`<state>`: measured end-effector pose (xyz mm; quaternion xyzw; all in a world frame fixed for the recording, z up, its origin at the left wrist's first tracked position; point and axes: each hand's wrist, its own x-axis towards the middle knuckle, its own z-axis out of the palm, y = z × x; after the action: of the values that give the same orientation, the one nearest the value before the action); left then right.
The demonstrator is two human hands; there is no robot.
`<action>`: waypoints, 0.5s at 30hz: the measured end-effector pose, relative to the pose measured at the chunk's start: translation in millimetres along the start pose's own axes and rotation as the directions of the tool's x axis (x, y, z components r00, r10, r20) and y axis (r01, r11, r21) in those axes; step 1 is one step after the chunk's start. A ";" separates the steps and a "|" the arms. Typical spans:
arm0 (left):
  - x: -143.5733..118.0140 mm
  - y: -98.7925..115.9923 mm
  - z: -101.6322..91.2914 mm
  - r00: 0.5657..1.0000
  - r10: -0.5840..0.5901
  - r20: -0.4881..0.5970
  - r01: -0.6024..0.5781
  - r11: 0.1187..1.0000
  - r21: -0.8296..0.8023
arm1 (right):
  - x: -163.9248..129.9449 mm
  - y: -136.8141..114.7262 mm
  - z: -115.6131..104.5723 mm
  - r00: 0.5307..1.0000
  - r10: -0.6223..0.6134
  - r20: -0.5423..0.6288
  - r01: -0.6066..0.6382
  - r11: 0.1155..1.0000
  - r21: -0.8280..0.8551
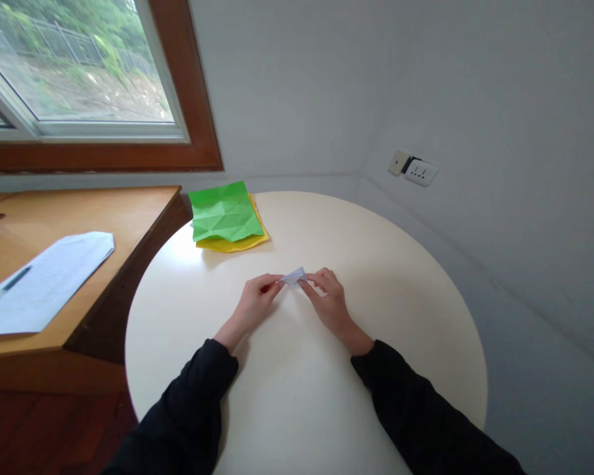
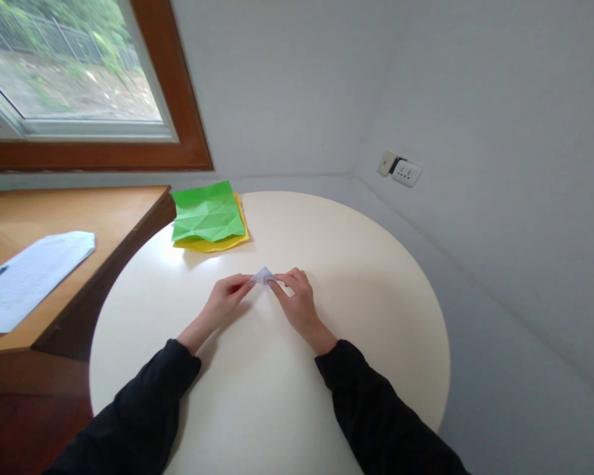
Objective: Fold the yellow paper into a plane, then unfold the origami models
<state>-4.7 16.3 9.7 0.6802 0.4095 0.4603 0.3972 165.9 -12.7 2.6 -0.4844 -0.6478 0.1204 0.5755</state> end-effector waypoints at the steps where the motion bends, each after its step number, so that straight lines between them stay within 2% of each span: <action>1: -0.1 1.1 -0.2 0.999 -0.042 0.012 0.043 0.998 -0.044 | -1.0 1.4 1.0 0.998 0.046 0.039 -0.047 0.999 0.027; 5: -1.5 9.7 0.2 0.984 -0.141 0.105 0.166 0.942 -0.291 | -5.0 5.7 5.9 0.961 0.209 0.180 -0.247 0.942 0.226; 9: -2.1 15.5 -1.1 0.974 -0.185 0.132 0.226 0.848 -0.479 | -2.8 0.6 3.0 0.945 0.214 0.248 -0.301 0.866 0.399; 11: -1.8 15.6 -2.3 0.971 -0.207 0.117 0.237 0.819 -0.523 | -0.5 -3.3 -0.9 0.938 0.204 0.282 -0.309 0.859 0.408; 15: -1.5 14.9 -3.6 0.964 -0.246 0.105 0.265 0.822 -0.504 | 1.8 -6.0 -5.6 0.932 0.208 0.298 -0.320 0.858 0.402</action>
<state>-5.6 10.4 23.9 0.4967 0.3519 0.4832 0.6293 168.0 -16.5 9.8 -0.4066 -0.5957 0.4015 0.5644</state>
